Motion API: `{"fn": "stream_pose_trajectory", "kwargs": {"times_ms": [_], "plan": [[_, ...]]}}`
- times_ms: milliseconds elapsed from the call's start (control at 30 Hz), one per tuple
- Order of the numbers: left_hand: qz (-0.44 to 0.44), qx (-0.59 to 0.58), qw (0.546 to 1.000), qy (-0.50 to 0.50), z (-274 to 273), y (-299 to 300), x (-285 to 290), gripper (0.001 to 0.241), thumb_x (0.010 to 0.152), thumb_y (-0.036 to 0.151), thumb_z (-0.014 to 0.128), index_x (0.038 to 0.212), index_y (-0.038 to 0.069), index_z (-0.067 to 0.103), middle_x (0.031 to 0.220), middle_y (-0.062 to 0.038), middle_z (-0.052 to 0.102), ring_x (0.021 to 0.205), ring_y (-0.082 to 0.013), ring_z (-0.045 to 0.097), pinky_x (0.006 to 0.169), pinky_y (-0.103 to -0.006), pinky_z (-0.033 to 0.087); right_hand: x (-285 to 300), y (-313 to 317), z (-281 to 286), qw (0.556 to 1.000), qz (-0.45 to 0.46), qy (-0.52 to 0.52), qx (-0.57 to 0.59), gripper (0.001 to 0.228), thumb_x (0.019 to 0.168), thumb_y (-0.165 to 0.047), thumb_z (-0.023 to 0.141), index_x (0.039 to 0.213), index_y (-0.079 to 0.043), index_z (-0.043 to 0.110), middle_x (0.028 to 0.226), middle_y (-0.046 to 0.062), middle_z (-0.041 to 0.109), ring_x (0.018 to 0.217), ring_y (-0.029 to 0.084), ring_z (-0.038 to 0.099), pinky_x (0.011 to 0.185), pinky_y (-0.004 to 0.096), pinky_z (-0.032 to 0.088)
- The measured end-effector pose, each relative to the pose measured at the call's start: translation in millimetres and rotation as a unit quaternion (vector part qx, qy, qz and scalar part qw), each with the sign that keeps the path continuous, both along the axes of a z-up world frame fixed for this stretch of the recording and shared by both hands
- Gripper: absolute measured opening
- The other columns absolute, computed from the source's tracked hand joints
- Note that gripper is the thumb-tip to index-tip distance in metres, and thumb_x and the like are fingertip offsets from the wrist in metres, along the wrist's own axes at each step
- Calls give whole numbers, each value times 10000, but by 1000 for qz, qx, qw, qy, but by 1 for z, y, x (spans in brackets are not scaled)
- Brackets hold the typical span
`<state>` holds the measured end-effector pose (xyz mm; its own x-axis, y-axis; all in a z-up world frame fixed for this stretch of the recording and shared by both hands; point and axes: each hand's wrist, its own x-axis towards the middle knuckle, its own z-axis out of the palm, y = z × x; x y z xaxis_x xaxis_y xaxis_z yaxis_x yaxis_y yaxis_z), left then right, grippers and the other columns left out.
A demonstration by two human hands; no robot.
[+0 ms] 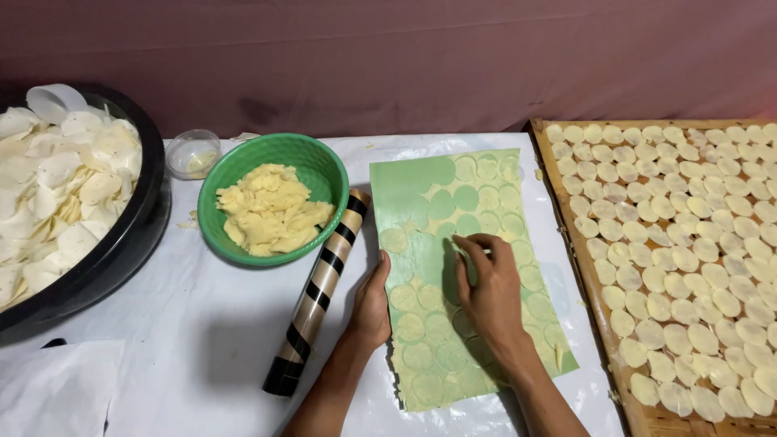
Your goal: Peeling small circular dough pieces from a plastic sheet and arranging them on a wooden tray
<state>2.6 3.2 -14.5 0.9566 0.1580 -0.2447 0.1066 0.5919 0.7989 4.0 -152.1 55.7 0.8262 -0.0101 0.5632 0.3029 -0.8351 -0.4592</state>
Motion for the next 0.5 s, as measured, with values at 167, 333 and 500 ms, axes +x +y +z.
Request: {"fn": "stream_pose_trajectory", "kwargs": {"times_ms": [167,333,500], "plan": [[-29,56,998,32,-17,5,-2,663,1064,422,543,1602,82,360,1697,-90,223,1568,-254,178,1296,-482,94,-6,28,26,992,113,54,-32,287,953,-140,638,1225,-101,724,1056,149,650,992,342,669,782,431,606],[-2,94,995,36,35,-3,-20,642,1053,385,534,1556,12,391,1650,-189,280,1528,-303,234,1295,-497,113,-8,50,46,992,105,-16,-64,283,966,-201,603,1228,-173,706,1024,117,584,917,335,624,685,426,567],[-63,113,986,105,59,-5,-31,677,993,436,395,1510,5,467,1580,-127,500,1413,-242,497,1137,-344,380,-12,42,59,992,92,-15,-85,256,938,-143,641,1148,-30,735,1061,146,584,902,253,535,747,367,499]]}}
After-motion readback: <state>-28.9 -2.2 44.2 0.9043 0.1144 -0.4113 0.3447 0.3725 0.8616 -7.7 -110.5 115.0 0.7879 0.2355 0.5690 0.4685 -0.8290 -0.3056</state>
